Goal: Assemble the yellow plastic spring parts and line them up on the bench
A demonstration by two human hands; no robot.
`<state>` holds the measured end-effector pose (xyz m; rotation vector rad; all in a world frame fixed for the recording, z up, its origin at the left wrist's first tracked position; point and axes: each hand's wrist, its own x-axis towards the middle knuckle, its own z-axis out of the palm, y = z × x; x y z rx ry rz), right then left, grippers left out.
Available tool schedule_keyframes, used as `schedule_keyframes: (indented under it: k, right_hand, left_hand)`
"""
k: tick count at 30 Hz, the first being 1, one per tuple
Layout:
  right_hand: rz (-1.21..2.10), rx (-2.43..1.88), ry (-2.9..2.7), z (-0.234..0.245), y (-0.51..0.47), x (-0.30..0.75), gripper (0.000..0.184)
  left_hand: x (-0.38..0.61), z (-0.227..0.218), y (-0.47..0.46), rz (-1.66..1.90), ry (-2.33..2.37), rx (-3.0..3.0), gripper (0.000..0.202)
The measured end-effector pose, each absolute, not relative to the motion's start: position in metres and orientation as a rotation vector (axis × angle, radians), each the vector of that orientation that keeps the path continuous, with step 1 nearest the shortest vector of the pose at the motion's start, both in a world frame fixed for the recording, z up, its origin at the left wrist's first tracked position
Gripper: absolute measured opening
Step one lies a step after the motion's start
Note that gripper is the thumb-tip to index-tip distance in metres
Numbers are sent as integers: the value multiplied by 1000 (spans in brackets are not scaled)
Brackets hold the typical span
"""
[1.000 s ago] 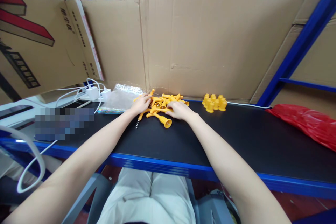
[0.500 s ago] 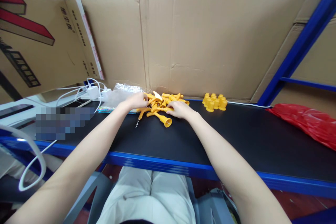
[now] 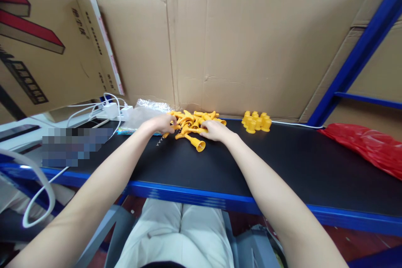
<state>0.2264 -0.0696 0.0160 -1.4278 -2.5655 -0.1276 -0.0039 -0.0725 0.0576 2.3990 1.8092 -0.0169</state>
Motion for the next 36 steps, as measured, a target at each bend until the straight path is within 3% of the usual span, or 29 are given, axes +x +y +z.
schedule_keyframes:
  k: [6, 11, 17, 25, 36]
  right_hand:
    - [-131, -1383, -2567, 14, -67, 228, 24]
    - [-139, -1410, -2569, 16, -70, 226, 23]
    - [-102, -1442, -2554, 16, -70, 225, 25]
    - [-113, -1412, -2551, 15, -69, 226, 26]
    - [-91, -1464, -2545, 17, -71, 225, 25]
  left_hand:
    - [-10, 46, -55, 840, 1972, 2380, 37]
    - [-9, 10, -33, 1076, 1935, 2275, 40]
    - [-11, -9, -15, 998, 1855, 2312, 20]
    - [-6, -12, -17, 809, 1798, 2428, 39]
    - [1, -9, -26, 787, 1990, 2394, 35]
